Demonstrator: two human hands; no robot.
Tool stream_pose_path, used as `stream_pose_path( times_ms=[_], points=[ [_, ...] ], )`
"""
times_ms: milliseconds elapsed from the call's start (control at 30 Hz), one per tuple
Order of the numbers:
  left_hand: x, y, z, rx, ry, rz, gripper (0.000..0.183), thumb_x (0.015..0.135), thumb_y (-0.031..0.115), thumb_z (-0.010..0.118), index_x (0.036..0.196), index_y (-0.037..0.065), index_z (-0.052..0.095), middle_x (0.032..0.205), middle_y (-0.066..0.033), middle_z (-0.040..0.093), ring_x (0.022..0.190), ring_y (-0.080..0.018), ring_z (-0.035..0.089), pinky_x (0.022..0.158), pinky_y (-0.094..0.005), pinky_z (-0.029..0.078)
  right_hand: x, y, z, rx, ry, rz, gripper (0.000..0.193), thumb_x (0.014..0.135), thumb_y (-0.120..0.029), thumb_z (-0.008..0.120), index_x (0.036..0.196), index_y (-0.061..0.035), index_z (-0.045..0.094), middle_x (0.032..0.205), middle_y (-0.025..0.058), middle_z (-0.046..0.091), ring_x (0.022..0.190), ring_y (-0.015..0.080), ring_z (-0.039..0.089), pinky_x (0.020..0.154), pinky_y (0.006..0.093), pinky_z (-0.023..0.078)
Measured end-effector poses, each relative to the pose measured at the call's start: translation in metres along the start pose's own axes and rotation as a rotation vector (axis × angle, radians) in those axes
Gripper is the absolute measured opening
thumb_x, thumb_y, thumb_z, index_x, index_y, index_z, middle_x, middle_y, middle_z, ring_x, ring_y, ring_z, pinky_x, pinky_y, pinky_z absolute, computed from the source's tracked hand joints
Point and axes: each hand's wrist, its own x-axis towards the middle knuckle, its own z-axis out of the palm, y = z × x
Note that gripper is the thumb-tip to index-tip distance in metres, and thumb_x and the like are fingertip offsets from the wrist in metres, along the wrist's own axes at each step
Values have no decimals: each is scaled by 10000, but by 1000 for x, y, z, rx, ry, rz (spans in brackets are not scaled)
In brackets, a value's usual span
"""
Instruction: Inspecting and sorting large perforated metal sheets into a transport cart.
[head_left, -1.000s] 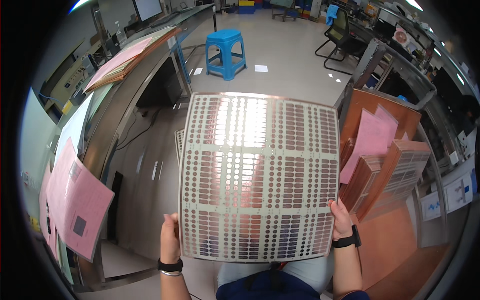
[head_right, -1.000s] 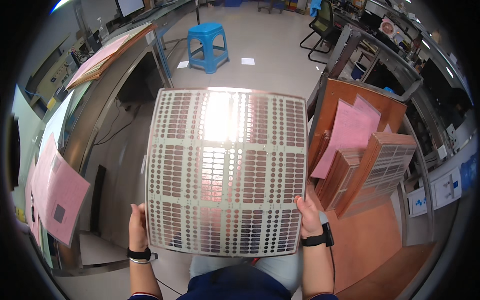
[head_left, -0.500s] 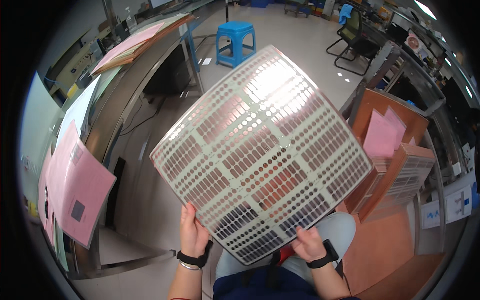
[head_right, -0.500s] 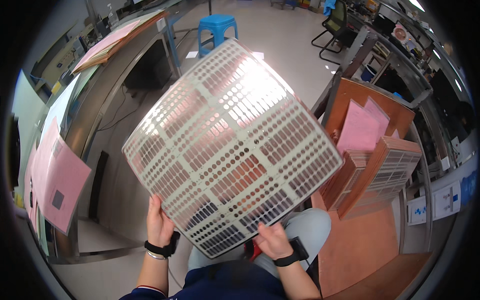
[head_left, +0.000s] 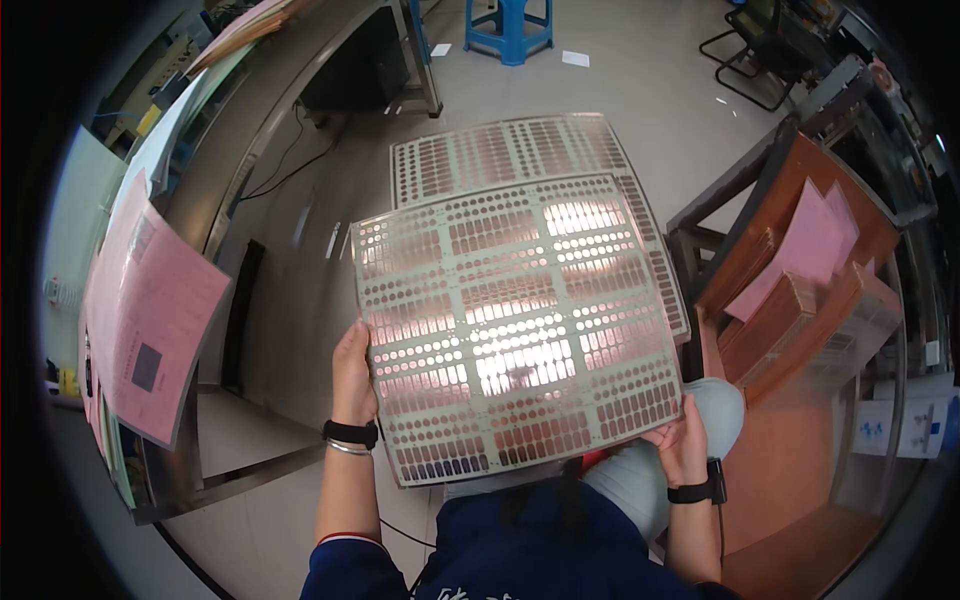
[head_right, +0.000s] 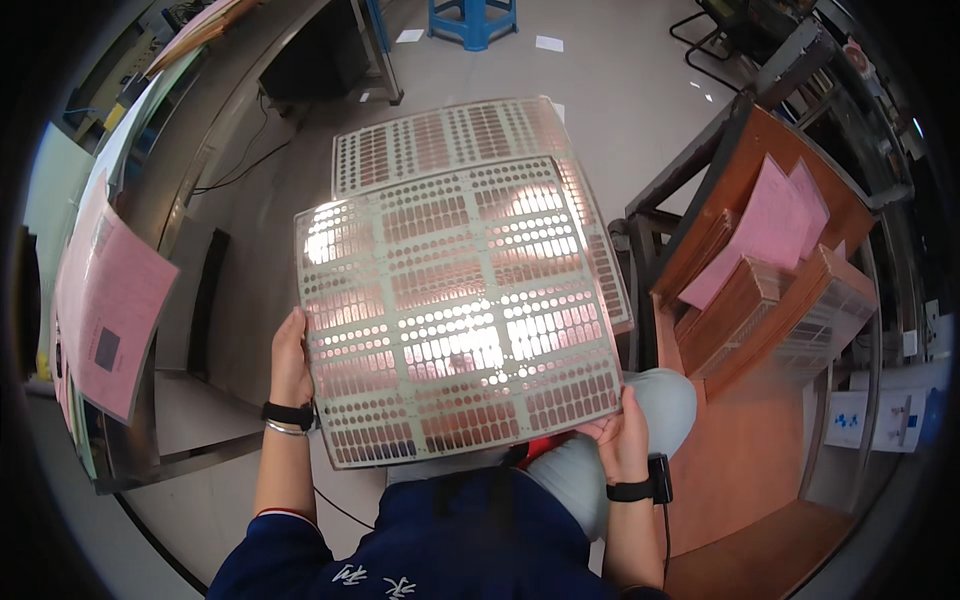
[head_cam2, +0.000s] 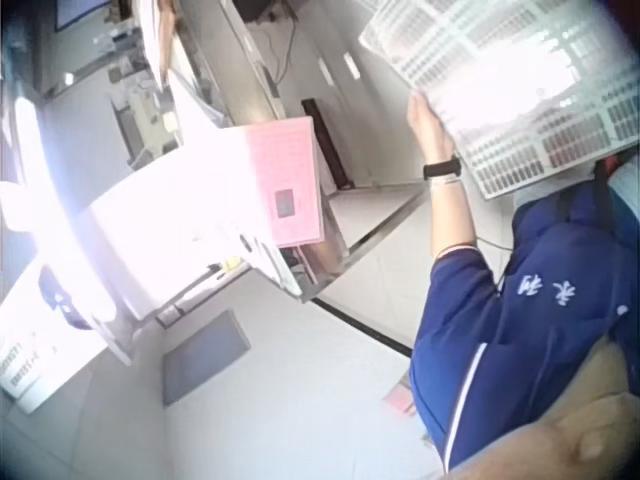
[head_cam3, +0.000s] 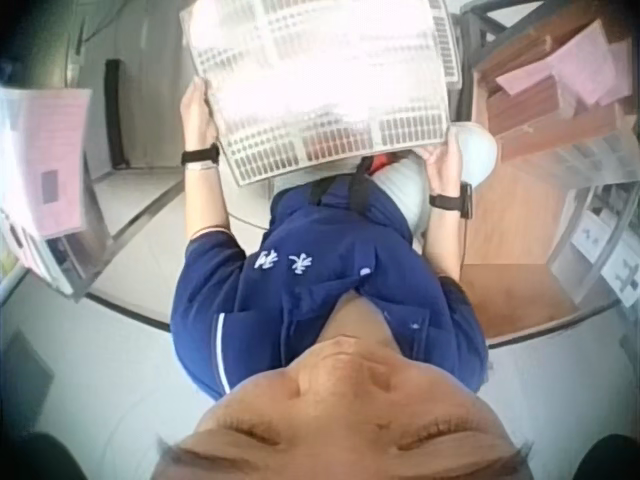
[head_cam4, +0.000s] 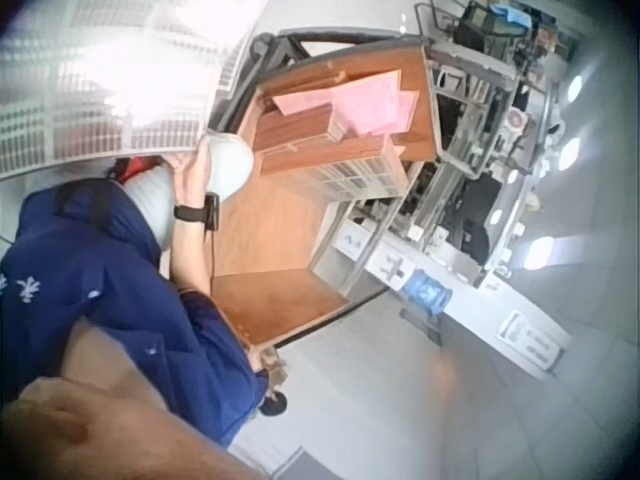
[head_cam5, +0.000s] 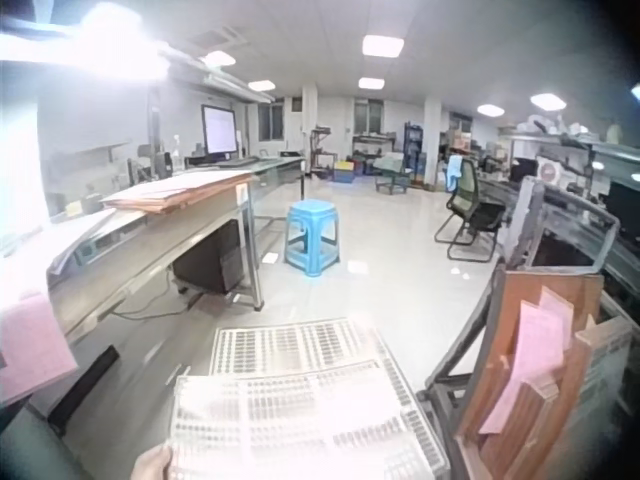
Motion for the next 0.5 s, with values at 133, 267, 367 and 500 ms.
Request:
stream_pose_path(
  times_ms=[133,267,367,500],
  points=[
    [3,4,-1,4,22,-16,295,983,238,403,1037,-2,566,940,-67,634,806,-110,598,714,-246,489,15,0,-12,-28,142,-69,438,980,-323,373,1258,12,421,1123,130,592,973,182,603,807,316,520],
    [-3,3,-13,19,66,-41,313,989,256,380,1043,4,558,996,-63,614,845,-107,588,715,-252,483,26,-18,-11,21,164,-122,423,982,-258,378,1279,43,399,1198,185,546,1046,199,566,815,271,487],
    [-18,0,-9,15,68,-105,343,990,283,375,1084,0,545,1041,-65,600,888,-120,574,779,-275,465,24,-27,1,-87,173,-169,388,989,-218,352,1266,46,414,1180,215,544,1047,227,564,869,285,464],
    [-28,-10,2,-14,116,-123,358,985,293,399,1094,-8,558,1040,-64,612,918,-131,571,826,-282,446,19,-29,9,-193,169,-230,363,989,-207,358,1232,47,450,1150,178,572,1010,197,581,863,277,463]
  ],
)
